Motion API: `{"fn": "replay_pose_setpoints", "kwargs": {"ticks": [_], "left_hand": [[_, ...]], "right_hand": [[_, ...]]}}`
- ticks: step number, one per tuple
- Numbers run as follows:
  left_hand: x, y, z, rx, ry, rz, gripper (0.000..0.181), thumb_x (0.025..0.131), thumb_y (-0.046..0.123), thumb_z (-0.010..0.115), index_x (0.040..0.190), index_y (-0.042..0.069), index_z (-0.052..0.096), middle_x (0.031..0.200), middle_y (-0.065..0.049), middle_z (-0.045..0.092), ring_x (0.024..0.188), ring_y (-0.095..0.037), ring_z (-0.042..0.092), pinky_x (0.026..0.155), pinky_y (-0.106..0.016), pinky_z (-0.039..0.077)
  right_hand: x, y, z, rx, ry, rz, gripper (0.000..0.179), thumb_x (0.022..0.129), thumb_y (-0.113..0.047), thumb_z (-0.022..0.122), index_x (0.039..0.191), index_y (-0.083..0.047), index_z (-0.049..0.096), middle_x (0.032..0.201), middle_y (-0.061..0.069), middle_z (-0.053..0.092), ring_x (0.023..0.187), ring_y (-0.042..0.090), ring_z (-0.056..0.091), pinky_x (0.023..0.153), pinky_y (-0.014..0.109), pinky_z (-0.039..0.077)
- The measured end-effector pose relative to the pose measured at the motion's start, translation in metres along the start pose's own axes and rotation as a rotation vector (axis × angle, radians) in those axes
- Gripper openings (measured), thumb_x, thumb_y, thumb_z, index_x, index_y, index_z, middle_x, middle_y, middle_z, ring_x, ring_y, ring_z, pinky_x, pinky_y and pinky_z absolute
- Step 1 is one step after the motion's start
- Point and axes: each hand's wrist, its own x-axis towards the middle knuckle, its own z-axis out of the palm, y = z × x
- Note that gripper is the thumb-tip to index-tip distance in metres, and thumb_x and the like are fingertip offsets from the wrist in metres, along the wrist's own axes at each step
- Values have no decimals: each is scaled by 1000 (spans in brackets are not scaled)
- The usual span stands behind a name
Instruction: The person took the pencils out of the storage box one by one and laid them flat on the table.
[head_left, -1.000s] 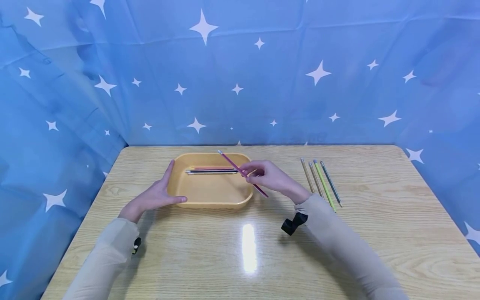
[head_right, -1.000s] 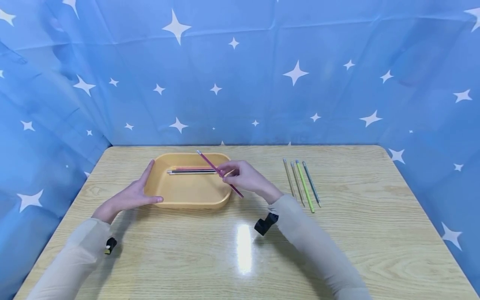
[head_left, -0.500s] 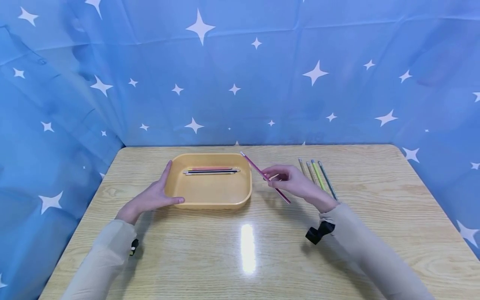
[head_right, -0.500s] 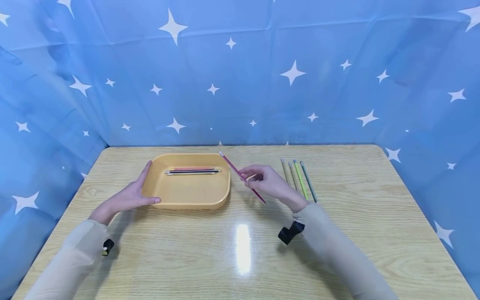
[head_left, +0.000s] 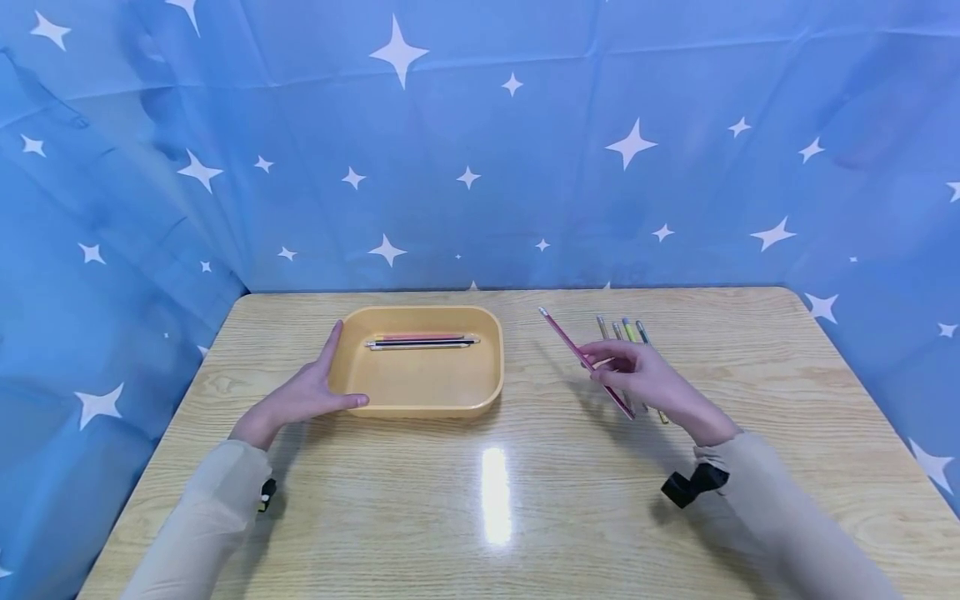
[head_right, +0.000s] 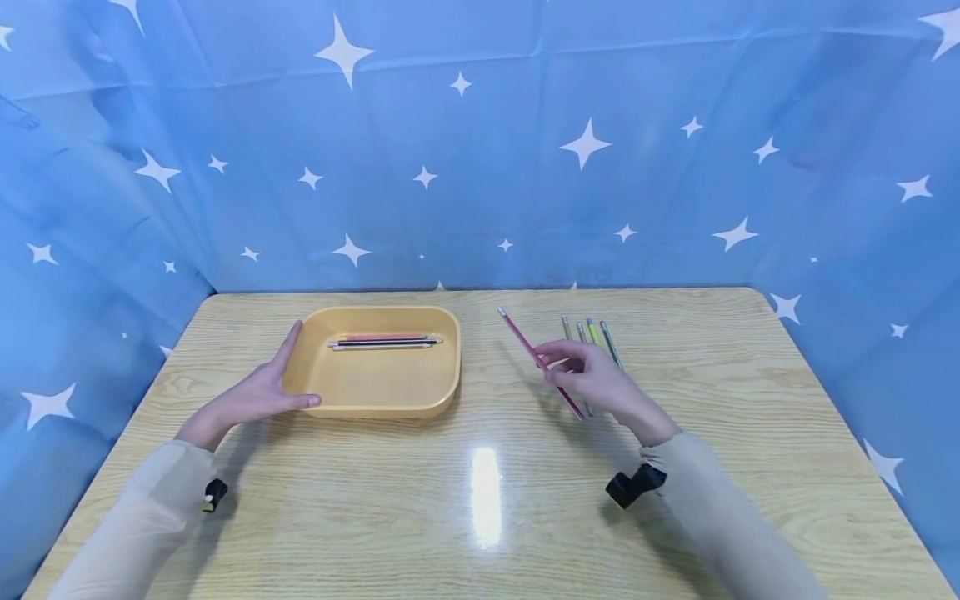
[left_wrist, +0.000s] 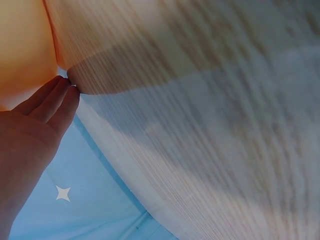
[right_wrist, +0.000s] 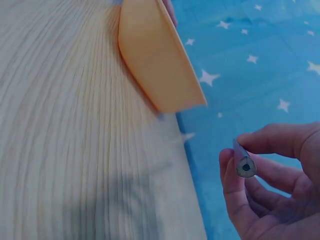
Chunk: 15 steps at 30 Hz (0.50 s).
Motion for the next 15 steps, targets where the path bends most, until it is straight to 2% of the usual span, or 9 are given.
{"fn": "replay_pose_setpoints", "kwargs": {"ticks": [4,8,15], "left_hand": [[0,0,0,2,1,3,124,80,35,79,152,15,-20,151,-36,15,132,-43,34,107,-55,26],[1,-1,0,9,0,6,124,80,36,79,152,15,-20,151,-36,15,132,-43,34,106,-56,27],[1,-1,0,5,0,10,124,81,35,79,152,15,-21,151,-35,15,130,-41,37,106,-55,28]], "right_hand": [[-11,7,-12,-14,32,35,42,96,-16,62,134,-1,54,120,26,57,101,35,58,74,32,51],[-21,14,-24,-32,67,41,43,97,-16,60,136,1,52,122,27,57,98,24,60,74,31,51],[-36,32,-43,-50,143,58,45,98,-15,59,137,5,49,117,22,60,94,18,62,71,28,51]]}}
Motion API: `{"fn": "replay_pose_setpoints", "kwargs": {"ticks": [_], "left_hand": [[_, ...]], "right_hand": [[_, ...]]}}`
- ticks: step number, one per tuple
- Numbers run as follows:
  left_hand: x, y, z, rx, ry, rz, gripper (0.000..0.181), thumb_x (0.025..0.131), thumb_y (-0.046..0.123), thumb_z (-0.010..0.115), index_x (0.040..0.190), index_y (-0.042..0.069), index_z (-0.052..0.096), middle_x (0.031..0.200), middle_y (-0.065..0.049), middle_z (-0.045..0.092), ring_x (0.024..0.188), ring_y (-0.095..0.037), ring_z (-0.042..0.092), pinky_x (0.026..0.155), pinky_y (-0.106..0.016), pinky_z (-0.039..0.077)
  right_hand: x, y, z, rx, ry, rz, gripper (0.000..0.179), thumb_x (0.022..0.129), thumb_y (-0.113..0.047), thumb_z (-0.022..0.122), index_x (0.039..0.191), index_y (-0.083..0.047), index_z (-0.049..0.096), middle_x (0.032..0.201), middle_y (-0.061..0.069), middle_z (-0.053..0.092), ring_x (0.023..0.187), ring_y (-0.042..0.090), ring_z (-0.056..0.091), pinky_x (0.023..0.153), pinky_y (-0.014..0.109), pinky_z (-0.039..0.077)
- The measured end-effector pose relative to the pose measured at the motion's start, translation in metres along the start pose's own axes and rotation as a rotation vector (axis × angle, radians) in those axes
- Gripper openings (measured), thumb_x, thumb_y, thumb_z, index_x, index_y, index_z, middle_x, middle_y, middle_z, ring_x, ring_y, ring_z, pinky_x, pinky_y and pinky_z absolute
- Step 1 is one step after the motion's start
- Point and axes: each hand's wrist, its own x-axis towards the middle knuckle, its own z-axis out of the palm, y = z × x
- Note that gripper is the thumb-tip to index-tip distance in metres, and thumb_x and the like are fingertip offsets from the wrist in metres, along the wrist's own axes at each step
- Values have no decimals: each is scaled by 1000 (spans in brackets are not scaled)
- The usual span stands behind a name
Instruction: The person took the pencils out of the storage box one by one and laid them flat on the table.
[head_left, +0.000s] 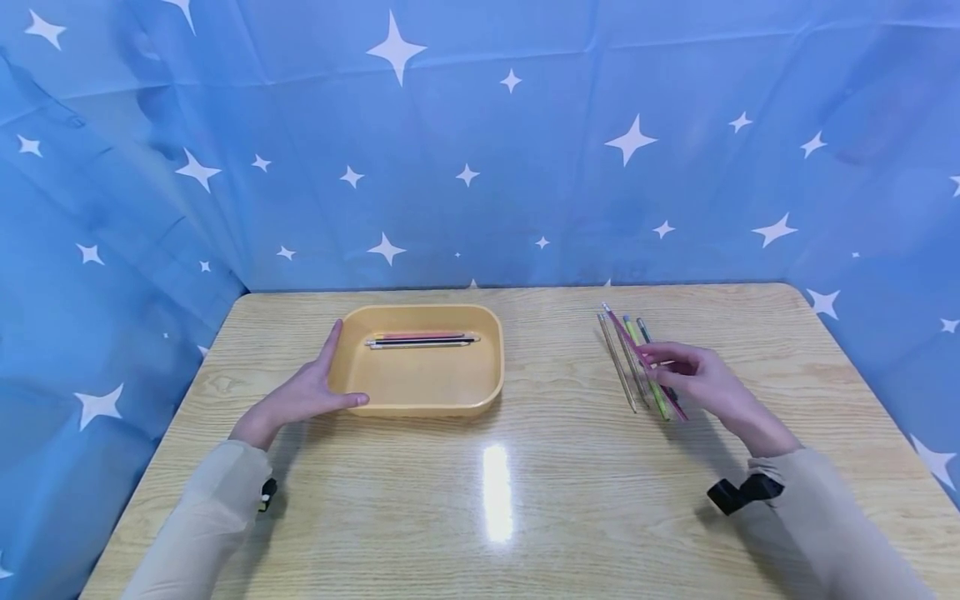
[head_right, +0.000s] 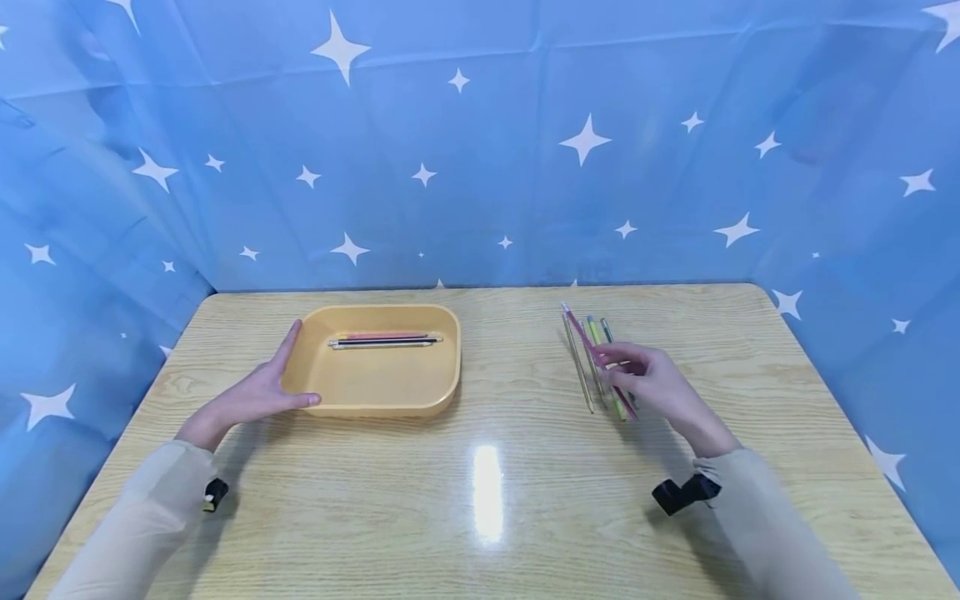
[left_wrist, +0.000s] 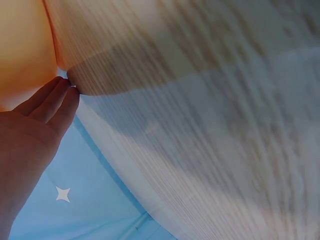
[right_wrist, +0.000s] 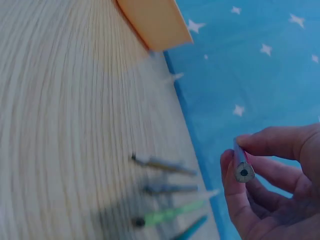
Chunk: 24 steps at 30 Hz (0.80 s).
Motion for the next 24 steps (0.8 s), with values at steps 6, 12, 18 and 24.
{"fn": "replay_pose_setpoints", "kwargs": {"ticks": [6,12,18,24], "left_hand": [[-1,2,0,-4,-4,-15,124,81,35,79,152,17,-21,150,-35,19,129,-40,39,106,-54,28],[0,1,0,-19,-6,-8,124,81,34,79,151,17,-22,152,-34,15,130,-40,37,106,-54,27],[1,0,0,-23,-6,-4,123,82,34,79,151,16,-22,151,-35,18,130,-40,38,106,-54,28],[1,-1,0,-21,-5,-4,124,81,34,79,152,14,-21,150,-35,18,130,-41,38,106,-54,28]], "right_hand": [[-4,21,-11,9,77,-19,44,96,-10,61,134,9,50,111,0,67,91,5,62,73,21,50],[-3,38,-18,-8,130,-6,44,96,-11,61,134,9,50,108,-6,65,90,1,60,73,18,50],[0,50,-21,-102,173,-1,42,96,-7,59,131,13,50,111,12,64,87,-2,56,70,15,48],[1,56,-21,-161,175,28,41,96,-6,57,132,13,49,117,30,57,84,-5,52,61,20,45]]}}
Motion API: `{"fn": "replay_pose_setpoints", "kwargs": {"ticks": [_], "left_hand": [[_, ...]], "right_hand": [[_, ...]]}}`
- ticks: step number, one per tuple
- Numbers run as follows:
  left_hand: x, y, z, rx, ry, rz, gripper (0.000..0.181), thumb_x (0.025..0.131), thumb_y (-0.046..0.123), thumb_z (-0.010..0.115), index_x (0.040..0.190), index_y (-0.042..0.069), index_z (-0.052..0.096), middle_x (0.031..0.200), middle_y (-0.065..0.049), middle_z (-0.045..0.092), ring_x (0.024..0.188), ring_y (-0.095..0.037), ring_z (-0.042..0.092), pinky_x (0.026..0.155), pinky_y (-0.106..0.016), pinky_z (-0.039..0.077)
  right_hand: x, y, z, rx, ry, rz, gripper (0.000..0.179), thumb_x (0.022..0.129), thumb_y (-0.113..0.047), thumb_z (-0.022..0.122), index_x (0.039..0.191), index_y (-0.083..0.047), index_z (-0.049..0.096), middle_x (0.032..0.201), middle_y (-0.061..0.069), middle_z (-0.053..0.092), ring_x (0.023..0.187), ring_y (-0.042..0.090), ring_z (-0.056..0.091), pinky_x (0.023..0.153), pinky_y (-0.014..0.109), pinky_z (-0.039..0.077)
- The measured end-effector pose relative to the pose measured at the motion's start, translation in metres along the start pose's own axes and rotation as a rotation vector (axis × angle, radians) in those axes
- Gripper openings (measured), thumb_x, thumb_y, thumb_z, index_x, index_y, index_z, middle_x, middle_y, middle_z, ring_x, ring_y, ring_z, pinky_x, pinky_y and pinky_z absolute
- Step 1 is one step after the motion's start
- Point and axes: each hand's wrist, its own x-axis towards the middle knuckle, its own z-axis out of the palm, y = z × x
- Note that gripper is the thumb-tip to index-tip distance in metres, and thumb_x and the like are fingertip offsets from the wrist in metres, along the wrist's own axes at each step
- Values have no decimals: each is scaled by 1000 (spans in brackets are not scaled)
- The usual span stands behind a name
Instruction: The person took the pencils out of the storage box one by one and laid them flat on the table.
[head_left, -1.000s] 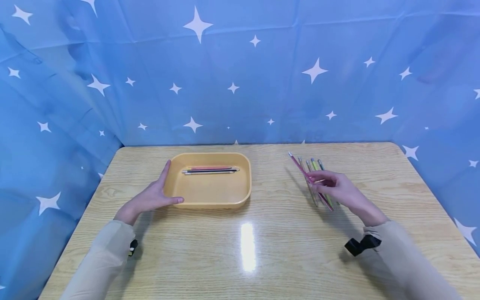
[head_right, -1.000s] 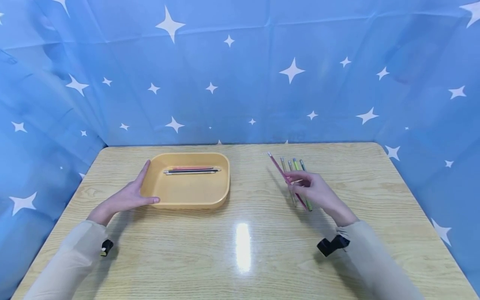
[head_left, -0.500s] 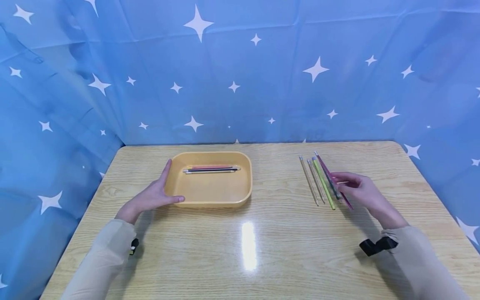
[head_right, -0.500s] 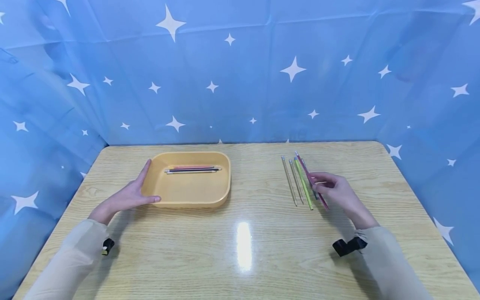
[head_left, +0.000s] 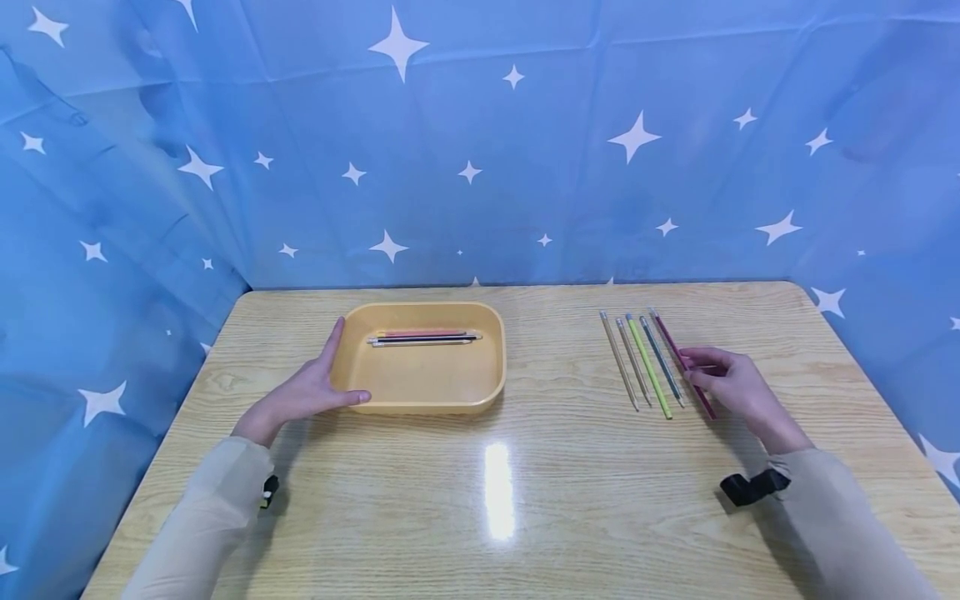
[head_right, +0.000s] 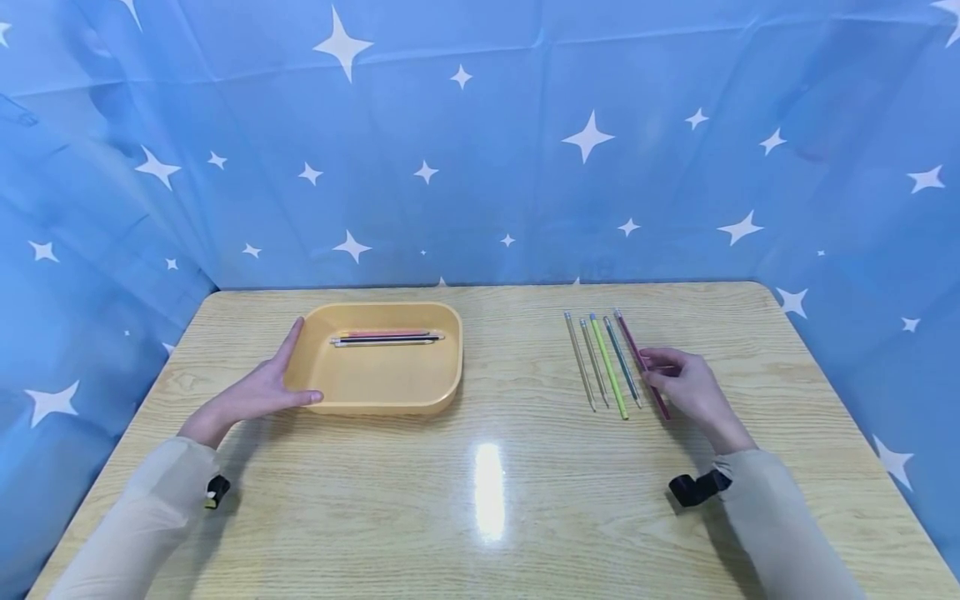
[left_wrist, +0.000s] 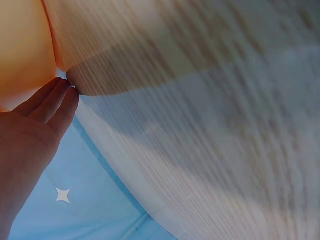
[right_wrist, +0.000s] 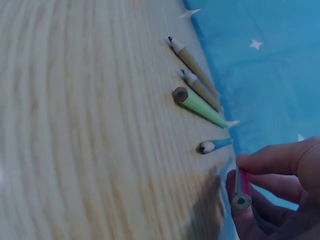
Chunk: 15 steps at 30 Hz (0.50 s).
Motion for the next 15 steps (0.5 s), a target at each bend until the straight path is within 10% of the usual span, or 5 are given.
{"fn": "replay_pose_setpoints", "kwargs": {"ticks": [15], "left_hand": [[1,1,0,23,1,8,123,82,35,78,151,15,-22,154,-32,9,134,-42,31,107,-55,25]], "right_hand": [[6,1,4,-13,5,97,44,94,-12,62,131,10,51,107,17,59,80,2,50,59,25,47]]}}
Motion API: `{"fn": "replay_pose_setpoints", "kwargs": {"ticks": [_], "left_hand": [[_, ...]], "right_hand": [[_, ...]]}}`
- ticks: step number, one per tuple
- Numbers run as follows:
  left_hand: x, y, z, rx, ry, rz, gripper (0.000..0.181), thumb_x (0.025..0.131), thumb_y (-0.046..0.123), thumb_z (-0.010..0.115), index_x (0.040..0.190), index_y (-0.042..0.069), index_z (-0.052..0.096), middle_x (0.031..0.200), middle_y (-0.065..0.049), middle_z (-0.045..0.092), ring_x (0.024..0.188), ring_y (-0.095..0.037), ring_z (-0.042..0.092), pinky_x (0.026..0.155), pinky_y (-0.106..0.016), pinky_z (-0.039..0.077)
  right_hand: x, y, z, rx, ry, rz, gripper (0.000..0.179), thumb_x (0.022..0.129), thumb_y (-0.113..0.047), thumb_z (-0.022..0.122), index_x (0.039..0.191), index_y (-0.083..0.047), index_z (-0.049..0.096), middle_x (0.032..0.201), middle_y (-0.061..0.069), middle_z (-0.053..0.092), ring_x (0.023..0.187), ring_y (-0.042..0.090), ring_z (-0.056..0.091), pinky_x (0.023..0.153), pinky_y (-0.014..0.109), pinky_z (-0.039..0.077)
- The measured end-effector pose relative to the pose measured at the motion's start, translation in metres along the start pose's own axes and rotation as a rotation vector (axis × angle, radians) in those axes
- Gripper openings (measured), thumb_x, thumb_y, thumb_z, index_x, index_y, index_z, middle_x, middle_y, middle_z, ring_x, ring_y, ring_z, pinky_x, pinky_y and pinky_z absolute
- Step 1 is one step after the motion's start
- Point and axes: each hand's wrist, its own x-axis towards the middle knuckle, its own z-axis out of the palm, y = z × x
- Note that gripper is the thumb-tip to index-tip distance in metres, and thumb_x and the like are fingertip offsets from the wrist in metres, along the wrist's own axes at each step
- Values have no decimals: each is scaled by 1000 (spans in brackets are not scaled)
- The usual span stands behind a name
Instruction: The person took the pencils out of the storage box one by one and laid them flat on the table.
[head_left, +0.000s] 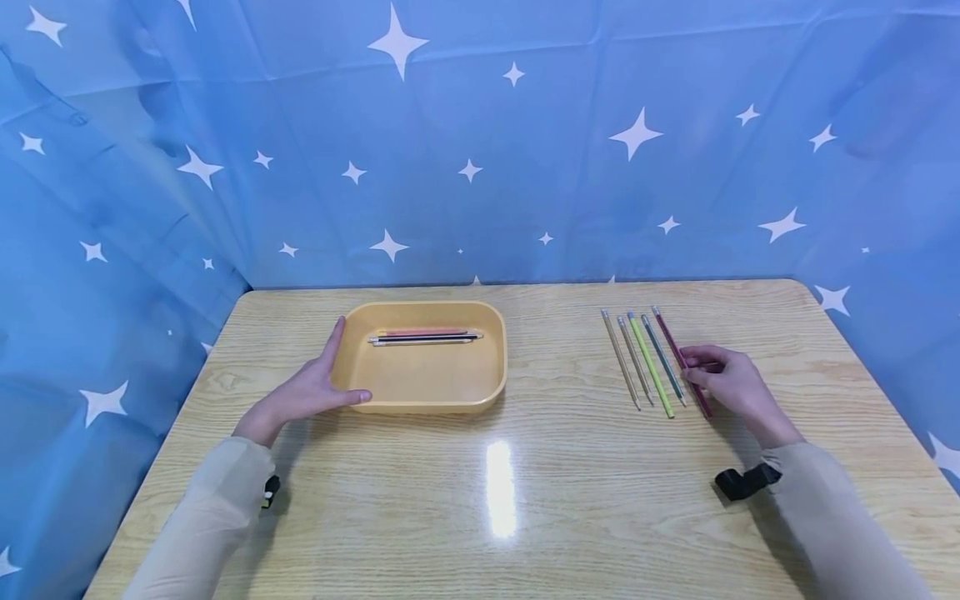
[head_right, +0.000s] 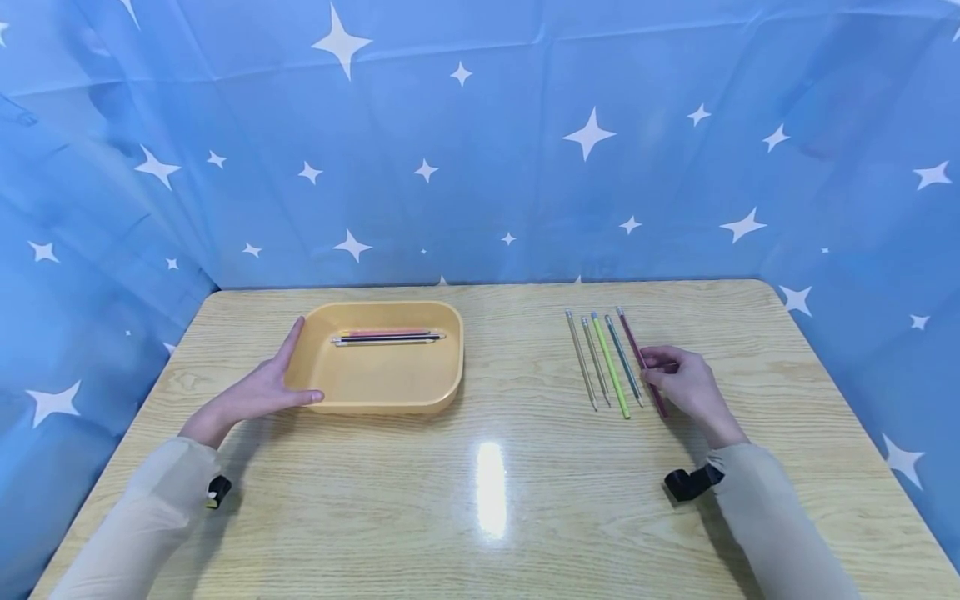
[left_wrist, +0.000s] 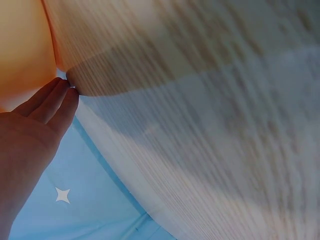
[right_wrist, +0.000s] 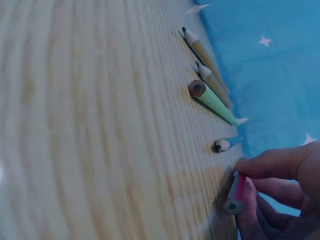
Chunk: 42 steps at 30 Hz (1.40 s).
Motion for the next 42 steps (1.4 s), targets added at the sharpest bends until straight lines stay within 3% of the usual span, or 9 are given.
{"fn": "replay_pose_setpoints", "kwargs": {"ticks": [7,16,28,38,42], "left_hand": [[0,0,0,2,2,2,124,82,35,78,151,15,-22,154,-32,7,134,-43,30,108,-55,25],[-1,1,0,-5,2,-7,124,82,35,78,151,17,-23,154,-32,5,135,-44,29,108,-56,24],[-2,1,0,-2,4,-12,123,82,35,78,152,15,-21,153,-33,10,133,-42,33,107,-55,26],[-2,0,0,1,2,-11,123,82,35,78,152,17,-21,154,-32,7,136,-44,28,108,-56,24],[-1,0,0,4,2,-5,123,82,35,78,152,17,-21,154,-32,6,136,-44,27,108,-56,24]], "right_hand": [[0,1,3,-47,47,-67,39,91,-6,65,124,12,55,104,22,60,77,2,52,60,22,48],[1,3,4,-81,52,-81,38,91,-8,66,123,10,56,102,20,60,77,3,53,60,21,48],[-6,0,-4,32,14,-85,43,97,-14,59,131,10,49,110,22,57,82,-1,54,63,23,50],[-7,-15,0,145,40,-130,41,97,-16,60,130,7,52,102,6,62,85,10,61,68,22,51],[-7,-23,5,141,40,-140,41,97,-17,59,130,6,52,105,9,61,85,11,61,68,23,51]]}}
